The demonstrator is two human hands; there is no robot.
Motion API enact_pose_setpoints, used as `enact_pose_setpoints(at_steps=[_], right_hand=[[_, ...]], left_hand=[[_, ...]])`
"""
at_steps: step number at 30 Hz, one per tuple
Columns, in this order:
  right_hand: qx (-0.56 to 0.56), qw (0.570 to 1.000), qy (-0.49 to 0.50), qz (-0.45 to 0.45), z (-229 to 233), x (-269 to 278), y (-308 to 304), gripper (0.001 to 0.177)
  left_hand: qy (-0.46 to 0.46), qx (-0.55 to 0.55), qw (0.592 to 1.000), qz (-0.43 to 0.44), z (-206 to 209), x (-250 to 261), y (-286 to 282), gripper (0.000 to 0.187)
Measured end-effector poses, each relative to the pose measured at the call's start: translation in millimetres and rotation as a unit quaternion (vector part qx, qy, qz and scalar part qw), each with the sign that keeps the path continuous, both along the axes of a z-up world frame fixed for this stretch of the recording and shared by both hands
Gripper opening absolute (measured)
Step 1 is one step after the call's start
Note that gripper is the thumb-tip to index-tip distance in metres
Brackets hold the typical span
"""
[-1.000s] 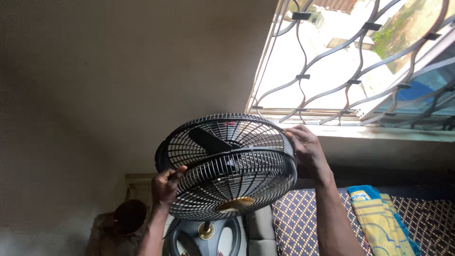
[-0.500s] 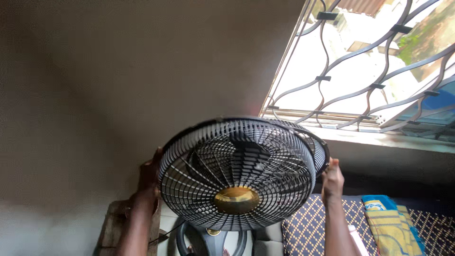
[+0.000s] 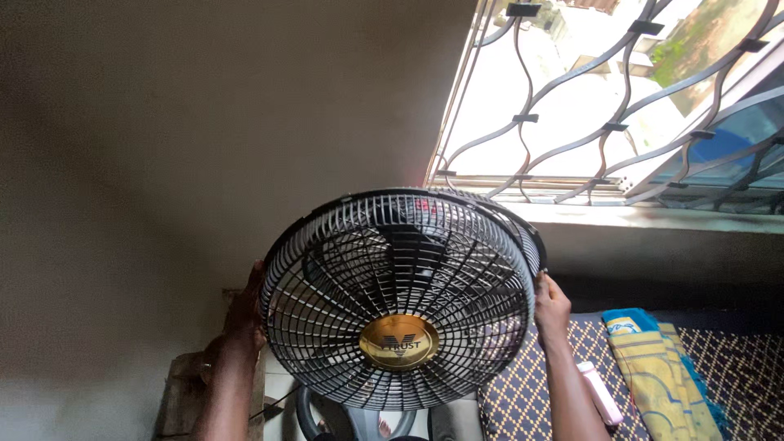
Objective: The person assembles a standing fan by aligning and pressing the front plastic grille onto the rear housing until the clips engage.
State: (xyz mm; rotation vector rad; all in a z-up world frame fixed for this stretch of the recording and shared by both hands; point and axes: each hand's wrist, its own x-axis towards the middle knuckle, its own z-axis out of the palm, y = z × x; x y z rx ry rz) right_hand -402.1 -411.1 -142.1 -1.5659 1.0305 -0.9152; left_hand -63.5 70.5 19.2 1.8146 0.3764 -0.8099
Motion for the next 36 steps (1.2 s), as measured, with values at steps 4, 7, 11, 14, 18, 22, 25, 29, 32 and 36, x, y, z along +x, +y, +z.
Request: enact_pose_setpoints(at_steps=[4,7,11,14,18,22,25,29,32,36], right_hand=[[-0.001,1.000,-0.030,-0.004,1,19,4,0.036],[0.013,0.998,-0.053,0.032,15,36,15,0.035],[0.098,0.988,-0.103,0.067,35,50,33,0.036],[0.113,0.983,-0.122,0.082,41,61,34,0.036],[0.013,0.998,-0.016,0.056,36,79,28,0.037],[0.002,0.999,0.014,0.038,35,92,27,0.043],[0.048,0.997,-0.037,0.041,43,91,36,0.041],[0.094,0.982,-0.129,0.097,50,77,60,0.044],[0.166,0.970,-0.152,0.096,53,62,69,0.050],[0.202,0.966,-0.152,0.060,35,44,77,0.060]], left_hand=[[-0.051,-0.065,0.996,0.025,-38,0,9,0.095],[-0.041,-0.218,0.975,0.019,-49,6,7,0.092],[-0.074,-0.256,0.964,-0.006,-43,10,9,0.089],[-0.034,-0.283,0.958,0.037,-41,15,12,0.090],[-0.095,-0.272,0.957,0.021,-50,18,21,0.092],[-0.050,-0.358,0.932,-0.005,-55,22,28,0.092],[-0.058,-0.267,0.962,0.022,-54,27,33,0.095],[-0.059,-0.236,0.970,0.006,-70,31,34,0.090],[-0.063,-0.354,0.933,0.037,-75,30,26,0.087],[-0.035,-0.256,0.964,0.062,-57,22,23,0.083]])
